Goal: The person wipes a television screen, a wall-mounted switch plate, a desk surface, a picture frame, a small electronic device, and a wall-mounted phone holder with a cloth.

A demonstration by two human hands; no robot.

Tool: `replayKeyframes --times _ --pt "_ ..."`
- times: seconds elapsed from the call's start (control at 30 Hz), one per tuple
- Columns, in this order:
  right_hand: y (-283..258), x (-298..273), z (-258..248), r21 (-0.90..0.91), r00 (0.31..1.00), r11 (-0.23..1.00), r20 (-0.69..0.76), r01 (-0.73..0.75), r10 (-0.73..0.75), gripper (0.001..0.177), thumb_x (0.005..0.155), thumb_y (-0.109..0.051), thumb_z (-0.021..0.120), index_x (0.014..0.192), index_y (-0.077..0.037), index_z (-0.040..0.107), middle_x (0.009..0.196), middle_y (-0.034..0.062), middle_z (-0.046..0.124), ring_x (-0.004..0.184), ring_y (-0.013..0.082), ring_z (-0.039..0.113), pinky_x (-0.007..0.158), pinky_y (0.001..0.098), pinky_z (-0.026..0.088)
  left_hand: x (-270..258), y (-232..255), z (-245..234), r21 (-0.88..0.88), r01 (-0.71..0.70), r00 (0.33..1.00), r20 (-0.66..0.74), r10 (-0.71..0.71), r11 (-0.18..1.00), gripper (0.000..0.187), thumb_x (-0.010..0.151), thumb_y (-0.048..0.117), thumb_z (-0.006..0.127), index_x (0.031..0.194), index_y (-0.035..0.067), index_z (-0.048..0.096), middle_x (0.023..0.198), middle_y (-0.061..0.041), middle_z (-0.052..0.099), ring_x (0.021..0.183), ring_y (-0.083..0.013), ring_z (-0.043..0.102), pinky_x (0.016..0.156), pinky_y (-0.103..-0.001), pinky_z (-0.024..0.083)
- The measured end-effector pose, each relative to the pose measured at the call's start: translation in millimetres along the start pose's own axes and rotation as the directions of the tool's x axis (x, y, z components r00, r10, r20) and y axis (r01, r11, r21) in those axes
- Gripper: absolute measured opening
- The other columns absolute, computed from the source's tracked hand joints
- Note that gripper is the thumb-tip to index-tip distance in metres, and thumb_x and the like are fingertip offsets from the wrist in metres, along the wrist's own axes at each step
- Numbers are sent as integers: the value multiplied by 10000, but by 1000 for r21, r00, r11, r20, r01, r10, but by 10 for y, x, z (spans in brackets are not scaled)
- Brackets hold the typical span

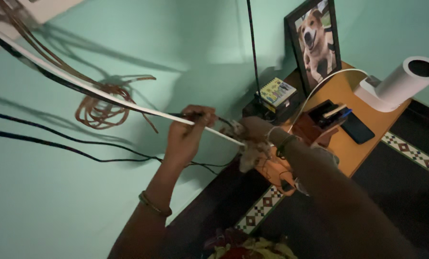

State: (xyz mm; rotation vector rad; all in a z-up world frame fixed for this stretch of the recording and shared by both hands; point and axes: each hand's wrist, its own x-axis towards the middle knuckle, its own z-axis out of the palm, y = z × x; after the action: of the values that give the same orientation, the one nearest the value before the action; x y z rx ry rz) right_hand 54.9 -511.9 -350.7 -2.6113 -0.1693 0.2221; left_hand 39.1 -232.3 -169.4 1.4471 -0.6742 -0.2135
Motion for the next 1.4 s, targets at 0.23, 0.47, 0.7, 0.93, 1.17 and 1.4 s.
replayKeyframes --times 0.23,0.47,0.7,0.93,1.17,1.4 --pt "380 -459 -311 -176 986 972 15 -158 163 290 982 -255 586 1113 -27 709 1122 190 719 1052 375 701 902 494 540 -22 -161 124 -30 -52 988 -150 47 998 251 1018 97 654 1242 -6 610 1140 -113 718 1026 -188 714 899 -329 591" --pt "-87 -723 -1509 -47 689 952 -680 302 -252 770 788 -186 682 1478 55 440 1245 317 551 991 479 598 806 532 504 -318 -606 621 -31 -59 890 -453 38 998 478 981 71 695 1400 1 475 1397 -145 520 1181 -221 662 939 -350 584" --pt "351 -431 -673 -490 786 793 -298 361 -541 554 741 -224 703 1248 -41 575 1233 203 570 1199 422 483 996 487 460 -923 -761 1785 488 56 408 -808 426 871 747 930 63 729 1526 -35 290 1567 -219 338 1428 -374 392 1165 -479 368" --pt "608 -428 -1194 -106 937 939 -91 327 -337 418 720 -165 799 1126 -101 721 1160 170 616 1087 358 569 893 459 481 -539 -64 1993 926 -50 690 -239 684 374 441 933 107 740 1329 86 547 1434 -154 551 1375 -382 527 1173 -495 426" --pt "-458 -237 -3008 -248 281 646 -747 722 -602 227 1001 -45 638 1217 15 607 1297 169 451 1165 247 534 788 319 577 833 334 1806 868 141 819 -373 436 477 633 948 167 672 1481 -43 404 1472 -288 512 1076 -477 648 877 -495 552" --pt "-1764 528 -3588 -456 200 665 -716 592 -669 290 941 -42 685 1223 3 639 1259 205 520 1135 316 558 824 388 566 1570 193 1678 706 235 873 -456 174 668 947 917 192 673 1567 -108 52 1408 -339 478 955 -493 659 781 -509 571"
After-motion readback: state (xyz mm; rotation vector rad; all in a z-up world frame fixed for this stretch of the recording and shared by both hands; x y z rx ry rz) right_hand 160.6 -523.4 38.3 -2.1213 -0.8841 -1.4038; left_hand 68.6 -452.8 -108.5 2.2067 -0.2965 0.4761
